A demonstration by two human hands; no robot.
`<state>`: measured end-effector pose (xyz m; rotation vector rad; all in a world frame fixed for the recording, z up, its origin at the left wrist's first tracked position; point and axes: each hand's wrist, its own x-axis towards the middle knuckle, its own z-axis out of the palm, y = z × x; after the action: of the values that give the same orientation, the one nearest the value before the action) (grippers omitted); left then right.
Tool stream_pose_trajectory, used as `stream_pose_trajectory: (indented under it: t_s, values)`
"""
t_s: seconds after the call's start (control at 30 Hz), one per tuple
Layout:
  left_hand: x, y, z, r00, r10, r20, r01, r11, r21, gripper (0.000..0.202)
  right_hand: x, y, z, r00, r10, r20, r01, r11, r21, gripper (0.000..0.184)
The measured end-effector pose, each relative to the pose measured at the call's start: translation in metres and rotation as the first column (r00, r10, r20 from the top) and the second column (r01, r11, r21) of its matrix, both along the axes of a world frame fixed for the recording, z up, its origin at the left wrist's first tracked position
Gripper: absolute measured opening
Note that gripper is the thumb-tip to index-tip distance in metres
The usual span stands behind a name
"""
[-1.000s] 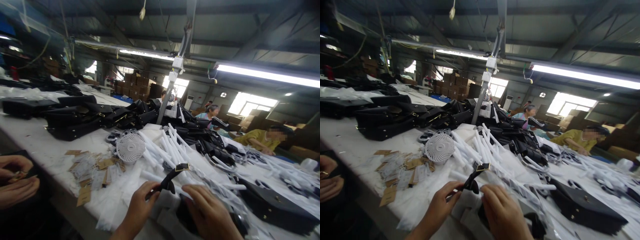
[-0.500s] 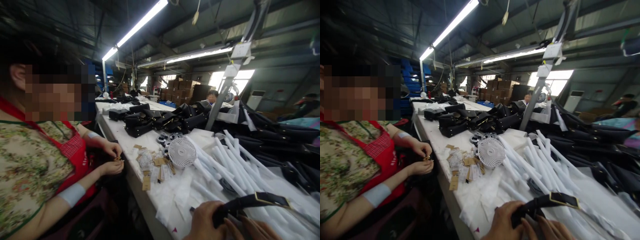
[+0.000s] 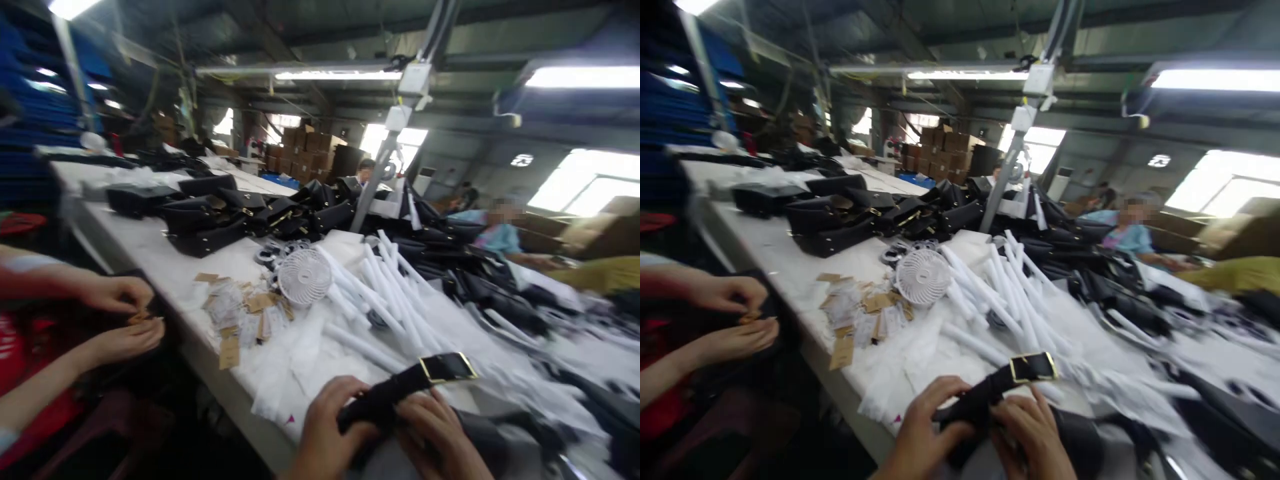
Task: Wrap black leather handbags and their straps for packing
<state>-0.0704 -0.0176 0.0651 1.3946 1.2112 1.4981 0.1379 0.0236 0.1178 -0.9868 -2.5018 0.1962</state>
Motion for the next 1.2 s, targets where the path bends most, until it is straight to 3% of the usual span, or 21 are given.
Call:
stream_pose_trajectory:
  t_s: [0.1, 0.2, 0.3, 0.43, 0.53, 0.67, 0.83, 1.0, 1.2]
  values:
    - [-0.020, 0.005, 0.009, 0.995, -0.097, -0.010, 0.096, 0.992, -0.079, 0.025, -0.020, -0.020, 0.021, 0.995, -0.097, 0.030, 0.100, 0.990, -0.097, 0.020]
    - [-0.033, 0.011, 0.010, 0.967, -0.243, 0.075, 0.252, 0.956, -0.148, 0.021, -0.038, -0.032, 0.027, 0.984, -0.176, 0.000, 0.175, 0.977, -0.119, 0.019]
    - [-0.040, 0.014, 0.012, 0.927, -0.342, 0.154, 0.365, 0.917, -0.159, 0.022, -0.048, -0.035, 0.020, 0.960, -0.259, -0.103, 0.253, 0.965, -0.068, 0.008]
    - [-0.043, 0.018, 0.016, 0.865, -0.390, 0.317, 0.448, 0.884, -0.134, 0.033, -0.050, -0.033, 0.005, 0.936, -0.296, -0.193, 0.299, 0.954, -0.014, 0.014]
    - [-0.041, 0.019, 0.020, 0.826, -0.366, 0.429, 0.457, 0.880, -0.131, 0.034, -0.050, -0.031, 0.000, 0.927, -0.319, -0.197, 0.323, 0.946, -0.011, 0.016]
    - [-0.036, 0.019, 0.023, 0.806, -0.366, 0.466, 0.479, 0.865, -0.150, 0.029, -0.049, -0.030, 0.003, 0.929, -0.316, -0.193, 0.315, 0.948, -0.037, 0.013]
    - [-0.026, 0.022, 0.023, 0.870, -0.305, 0.388, 0.382, 0.914, -0.138, 0.023, -0.050, -0.032, 0.011, 0.945, -0.293, -0.146, 0.292, 0.956, -0.025, 0.017]
    - [-0.022, 0.022, 0.021, 0.936, -0.216, 0.276, 0.256, 0.960, -0.115, 0.016, -0.059, -0.030, 0.014, 0.908, -0.386, -0.165, 0.389, 0.921, -0.017, 0.024]
    - [-0.030, 0.015, 0.014, 0.929, -0.236, 0.287, 0.292, 0.941, -0.172, 0.023, -0.059, -0.025, 0.011, 0.894, -0.404, -0.196, 0.400, 0.914, -0.064, 0.029]
